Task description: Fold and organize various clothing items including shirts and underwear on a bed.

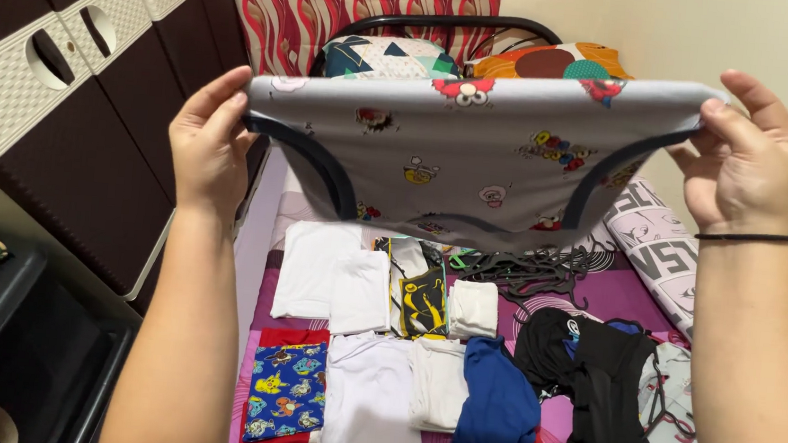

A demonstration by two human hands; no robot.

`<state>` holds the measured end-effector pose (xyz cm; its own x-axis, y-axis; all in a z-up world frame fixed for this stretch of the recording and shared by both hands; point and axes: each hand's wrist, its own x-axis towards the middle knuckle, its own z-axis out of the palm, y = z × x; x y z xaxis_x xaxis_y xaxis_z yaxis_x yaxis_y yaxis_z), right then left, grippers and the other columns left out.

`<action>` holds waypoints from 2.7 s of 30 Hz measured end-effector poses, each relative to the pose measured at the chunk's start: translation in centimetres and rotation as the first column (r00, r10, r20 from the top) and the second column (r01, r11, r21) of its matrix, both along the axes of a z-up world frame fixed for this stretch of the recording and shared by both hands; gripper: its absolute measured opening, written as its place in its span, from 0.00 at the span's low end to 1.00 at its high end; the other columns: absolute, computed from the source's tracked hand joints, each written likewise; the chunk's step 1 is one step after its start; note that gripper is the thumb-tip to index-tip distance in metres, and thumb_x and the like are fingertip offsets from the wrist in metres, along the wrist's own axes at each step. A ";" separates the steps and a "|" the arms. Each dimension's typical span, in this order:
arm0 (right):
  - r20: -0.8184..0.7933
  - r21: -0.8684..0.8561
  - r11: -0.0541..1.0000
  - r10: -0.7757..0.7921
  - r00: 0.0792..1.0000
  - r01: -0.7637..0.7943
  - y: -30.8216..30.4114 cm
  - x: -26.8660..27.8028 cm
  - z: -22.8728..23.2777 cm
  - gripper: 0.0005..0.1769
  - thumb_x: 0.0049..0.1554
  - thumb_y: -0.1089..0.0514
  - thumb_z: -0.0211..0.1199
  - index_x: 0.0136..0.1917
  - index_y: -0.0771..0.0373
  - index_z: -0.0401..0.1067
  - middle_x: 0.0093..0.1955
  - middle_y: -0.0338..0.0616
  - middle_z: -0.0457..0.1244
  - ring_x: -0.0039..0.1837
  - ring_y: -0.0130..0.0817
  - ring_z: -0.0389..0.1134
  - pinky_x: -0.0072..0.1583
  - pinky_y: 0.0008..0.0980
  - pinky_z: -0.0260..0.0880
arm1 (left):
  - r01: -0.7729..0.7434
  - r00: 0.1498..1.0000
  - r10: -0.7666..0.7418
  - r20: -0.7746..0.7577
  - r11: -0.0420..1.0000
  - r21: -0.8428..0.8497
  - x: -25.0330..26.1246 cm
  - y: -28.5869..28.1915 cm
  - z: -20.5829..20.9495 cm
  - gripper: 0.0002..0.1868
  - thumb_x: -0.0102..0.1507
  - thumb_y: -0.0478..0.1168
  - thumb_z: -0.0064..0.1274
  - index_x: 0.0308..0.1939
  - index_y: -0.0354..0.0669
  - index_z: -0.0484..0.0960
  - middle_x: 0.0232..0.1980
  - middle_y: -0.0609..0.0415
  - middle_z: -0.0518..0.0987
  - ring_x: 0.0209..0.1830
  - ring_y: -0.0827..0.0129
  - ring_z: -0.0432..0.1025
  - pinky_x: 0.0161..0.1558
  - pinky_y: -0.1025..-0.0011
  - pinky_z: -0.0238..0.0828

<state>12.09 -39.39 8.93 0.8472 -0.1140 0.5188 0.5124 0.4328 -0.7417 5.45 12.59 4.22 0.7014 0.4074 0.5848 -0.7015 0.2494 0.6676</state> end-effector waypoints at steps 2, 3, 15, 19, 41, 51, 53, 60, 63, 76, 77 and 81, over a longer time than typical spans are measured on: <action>0.005 0.052 0.997 0.059 0.998 -0.059 -0.1 0.0 -0.4 0.14 0.63 0.72 0.60 0.61 0.61 0.73 0.51 0.44 0.70 0.51 0.35 0.73 0.54 0.42 0.77 | 0.017 0.999 -0.017 0.031 1.000 -0.007 -0.4 -0.3 0.5 0.12 0.70 0.27 0.53 0.56 0.32 0.85 0.47 0.49 0.84 0.36 0.77 0.74 0.36 0.81 0.69; 0.047 0.051 0.998 0.035 0.998 -0.037 -0.1 -0.1 -0.5 0.15 0.63 0.74 0.60 0.61 0.62 0.74 0.51 0.43 0.69 0.53 0.35 0.73 0.57 0.42 0.78 | 0.021 0.998 -0.021 0.051 1.000 0.012 -0.8 -0.6 0.8 0.12 0.70 0.26 0.52 0.56 0.32 0.85 0.48 0.49 0.84 0.38 0.76 0.75 0.39 0.80 0.71; 0.144 -0.516 0.783 -0.319 0.937 0.346 -0.2 5.5 -11.4 0.21 0.56 0.71 0.67 0.63 0.65 0.77 0.49 0.40 0.68 0.48 0.26 0.69 0.52 0.28 0.73 | -0.096 0.893 0.218 -0.393 0.947 0.306 6.4 0.0 -7.9 0.11 0.61 0.29 0.55 0.46 0.37 0.89 0.40 0.54 0.85 0.32 0.74 0.74 0.33 0.76 0.69; 0.182 -0.773 0.529 -0.345 0.921 0.351 8.6 0.4 -11.1 0.22 0.54 0.61 0.67 0.63 0.63 0.76 0.51 0.48 0.72 0.51 0.33 0.73 0.55 0.32 0.73 | -0.008 0.858 0.279 -0.432 0.847 0.531 6.7 -8.9 -9.5 0.14 0.59 0.37 0.58 0.48 0.41 0.88 0.41 0.54 0.87 0.34 0.73 0.76 0.36 0.73 0.74; 0.063 -0.848 0.511 0.357 0.932 -0.139 9.6 -0.6 -14.2 0.22 0.53 0.61 0.68 0.61 0.65 0.74 0.69 0.49 0.64 0.71 0.39 0.63 0.70 0.37 0.61 | 0.386 0.922 -0.290 -0.256 0.741 0.549 0.7 -13.5 -7.0 0.10 0.65 0.32 0.55 0.49 0.34 0.86 0.48 0.53 0.85 0.49 0.73 0.78 0.55 0.73 0.74; -0.131 -0.922 0.330 0.220 0.967 -0.200 9.3 -2.6 -4.8 0.14 0.52 0.54 0.74 0.46 0.65 0.80 0.37 0.40 0.67 0.41 0.25 0.63 0.43 0.29 0.65 | 0.511 0.832 -0.508 -0.224 0.858 -0.050 1.2 -4.5 -10.2 0.12 0.70 0.32 0.50 0.56 0.33 0.82 0.50 0.48 0.83 0.49 0.66 0.77 0.55 0.66 0.75; -0.014 -0.930 0.348 0.282 0.959 -0.116 10.3 -3.8 -3.9 0.14 0.52 0.52 0.73 0.44 0.65 0.79 0.34 0.35 0.67 0.39 0.21 0.63 0.41 0.26 0.65 | 0.482 0.825 -0.505 -0.252 0.863 -0.151 1.2 -4.2 -12.8 0.12 0.70 0.32 0.49 0.57 0.34 0.82 0.49 0.48 0.83 0.48 0.66 0.77 0.54 0.66 0.74; 0.031 -0.947 0.317 0.221 0.975 -0.042 13.3 -2.1 -5.6 0.13 0.53 0.55 0.74 0.44 0.65 0.78 0.35 0.35 0.67 0.39 0.21 0.64 0.42 0.25 0.67 | 0.374 0.828 -0.434 -0.356 0.899 -0.226 0.9 -2.7 -15.4 0.12 0.68 0.32 0.49 0.55 0.36 0.81 0.49 0.50 0.82 0.47 0.66 0.77 0.54 0.64 0.75; -0.082 -0.879 0.449 0.194 0.978 -0.163 14.7 -1.5 -8.2 0.14 0.52 0.56 0.73 0.48 0.64 0.76 0.38 0.33 0.66 0.40 0.20 0.65 0.42 0.25 0.67 | 0.282 0.819 -0.324 -0.474 0.946 -0.160 -0.4 -1.8 -14.7 0.13 0.68 0.34 0.50 0.55 0.36 0.80 0.49 0.51 0.82 0.47 0.67 0.77 0.52 0.64 0.76; -0.444 -0.869 0.136 0.211 0.871 -0.476 22.4 -4.8 -27.2 0.12 0.48 0.58 0.73 0.45 0.63 0.79 0.32 0.36 0.66 0.36 0.23 0.63 0.40 0.28 0.66 | 0.328 0.793 0.210 -0.572 0.644 0.691 -10.2 -4.5 -26.5 0.61 0.45 0.55 0.75 0.75 0.40 0.58 0.73 0.38 0.66 0.75 0.50 0.59 0.73 0.51 0.55; -0.454 -0.864 0.134 0.206 0.867 -0.485 22.8 -5.1 -27.8 0.12 0.48 0.58 0.73 0.45 0.63 0.79 0.32 0.36 0.66 0.36 0.23 0.63 0.40 0.28 0.66 | 0.337 0.787 0.205 -0.581 0.646 0.685 -10.4 -5.2 -26.8 0.61 0.45 0.55 0.75 0.75 0.40 0.58 0.73 0.38 0.66 0.75 0.50 0.59 0.73 0.51 0.55; -0.673 -0.703 0.086 0.242 0.699 -0.706 23.4 -6.2 -28.6 0.12 0.51 0.59 0.73 0.47 0.65 0.78 0.34 0.37 0.65 0.37 0.24 0.61 0.38 0.29 0.63 | 0.498 0.780 0.186 -0.597 0.393 0.773 -9.9 -6.4 -28.8 0.62 0.44 0.54 0.74 0.77 0.46 0.57 0.73 0.39 0.65 0.77 0.46 0.52 0.72 0.43 0.40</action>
<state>5.86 -16.00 -19.71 0.6144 0.6970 -0.3698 0.1360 -0.5552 -0.8205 -4.42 6.18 -24.54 0.9715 -0.2360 0.0215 -0.1707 -0.6339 0.7544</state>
